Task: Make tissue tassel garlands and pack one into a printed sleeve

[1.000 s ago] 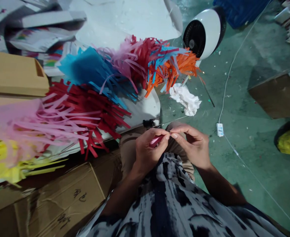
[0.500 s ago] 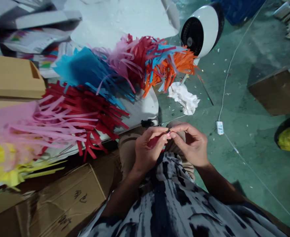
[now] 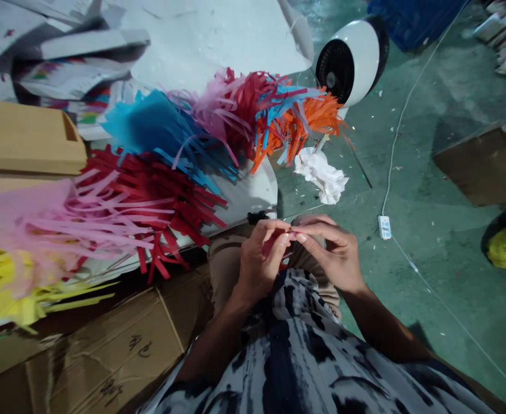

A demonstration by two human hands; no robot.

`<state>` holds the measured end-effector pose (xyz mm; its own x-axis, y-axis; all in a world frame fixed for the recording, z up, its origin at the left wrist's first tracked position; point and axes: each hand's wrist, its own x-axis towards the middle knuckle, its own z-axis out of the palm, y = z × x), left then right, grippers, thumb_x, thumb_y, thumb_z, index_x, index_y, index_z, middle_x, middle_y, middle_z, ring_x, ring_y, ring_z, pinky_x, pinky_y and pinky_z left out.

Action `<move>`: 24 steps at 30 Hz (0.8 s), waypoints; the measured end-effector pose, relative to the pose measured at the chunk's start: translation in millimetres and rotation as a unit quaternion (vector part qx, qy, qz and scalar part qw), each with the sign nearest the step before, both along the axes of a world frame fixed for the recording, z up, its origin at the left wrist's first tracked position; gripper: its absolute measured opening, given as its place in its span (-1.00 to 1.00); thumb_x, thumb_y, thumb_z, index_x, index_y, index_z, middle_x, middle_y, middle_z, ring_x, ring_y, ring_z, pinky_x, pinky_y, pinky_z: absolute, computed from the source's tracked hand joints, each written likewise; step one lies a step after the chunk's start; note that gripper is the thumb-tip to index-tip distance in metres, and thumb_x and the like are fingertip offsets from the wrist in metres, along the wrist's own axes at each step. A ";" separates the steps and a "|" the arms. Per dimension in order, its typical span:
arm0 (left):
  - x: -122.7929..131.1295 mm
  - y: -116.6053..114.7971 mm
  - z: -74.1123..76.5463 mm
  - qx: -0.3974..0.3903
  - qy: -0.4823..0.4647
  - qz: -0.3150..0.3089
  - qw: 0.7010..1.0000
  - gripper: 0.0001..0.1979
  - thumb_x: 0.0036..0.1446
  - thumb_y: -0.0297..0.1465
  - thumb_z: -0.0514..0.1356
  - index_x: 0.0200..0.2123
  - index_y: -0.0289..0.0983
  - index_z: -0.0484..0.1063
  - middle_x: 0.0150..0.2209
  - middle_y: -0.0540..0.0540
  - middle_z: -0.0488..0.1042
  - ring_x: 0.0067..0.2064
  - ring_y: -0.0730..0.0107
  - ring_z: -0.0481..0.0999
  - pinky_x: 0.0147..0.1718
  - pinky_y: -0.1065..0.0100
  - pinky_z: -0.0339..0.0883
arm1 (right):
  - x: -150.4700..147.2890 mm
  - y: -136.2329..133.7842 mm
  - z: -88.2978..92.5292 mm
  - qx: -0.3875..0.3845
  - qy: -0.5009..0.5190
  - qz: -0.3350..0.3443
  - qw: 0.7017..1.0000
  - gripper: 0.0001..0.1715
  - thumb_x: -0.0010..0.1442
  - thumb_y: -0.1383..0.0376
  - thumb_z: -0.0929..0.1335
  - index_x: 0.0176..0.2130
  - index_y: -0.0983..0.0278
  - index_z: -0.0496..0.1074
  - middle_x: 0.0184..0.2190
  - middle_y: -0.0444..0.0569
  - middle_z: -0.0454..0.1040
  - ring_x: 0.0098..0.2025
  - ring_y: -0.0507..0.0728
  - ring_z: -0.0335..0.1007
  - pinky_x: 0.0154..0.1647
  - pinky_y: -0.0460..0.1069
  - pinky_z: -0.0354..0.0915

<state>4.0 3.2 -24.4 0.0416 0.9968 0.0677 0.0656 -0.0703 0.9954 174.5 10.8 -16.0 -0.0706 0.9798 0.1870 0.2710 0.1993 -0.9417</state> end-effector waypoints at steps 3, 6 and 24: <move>-1.8 2.6 2.0 -0.057 0.008 -0.044 0.997 -0.84 0.35 -0.32 0.23 -0.10 -0.25 0.56 -0.28 -0.05 0.65 -0.31 0.42 0.62 -0.29 0.43 0.50 | 2.5 0.0 0.4 0.034 -0.038 0.011 0.999 -0.78 0.33 0.30 0.46 -0.07 0.02 0.68 -0.18 -0.07 0.61 -0.11 0.16 0.52 -0.01 0.14 0.41; -3.5 3.1 2.9 -0.097 0.000 -0.074 0.993 -0.79 0.36 -0.30 0.20 -0.20 -0.28 0.59 -0.39 -0.06 0.63 -0.38 0.41 0.58 -0.33 0.44 0.46 | 3.5 -1.0 -0.5 0.069 -0.055 0.015 0.996 -0.73 0.29 0.36 0.47 -0.07 0.03 0.68 -0.23 -0.07 0.59 -0.15 0.16 0.50 -0.09 0.11 0.39; -31.0 -10.6 19.3 -0.089 0.030 -0.120 0.988 -0.72 0.34 -0.23 0.12 -0.26 -0.27 0.53 -0.44 -0.03 0.46 -0.43 0.42 0.33 -0.45 0.35 0.14 | -19.5 31.3 33.0 0.150 -0.025 -0.073 0.986 -0.96 0.29 0.26 0.47 -0.22 0.14 0.61 -0.23 -0.04 0.54 -0.13 0.18 0.48 -0.06 0.11 0.37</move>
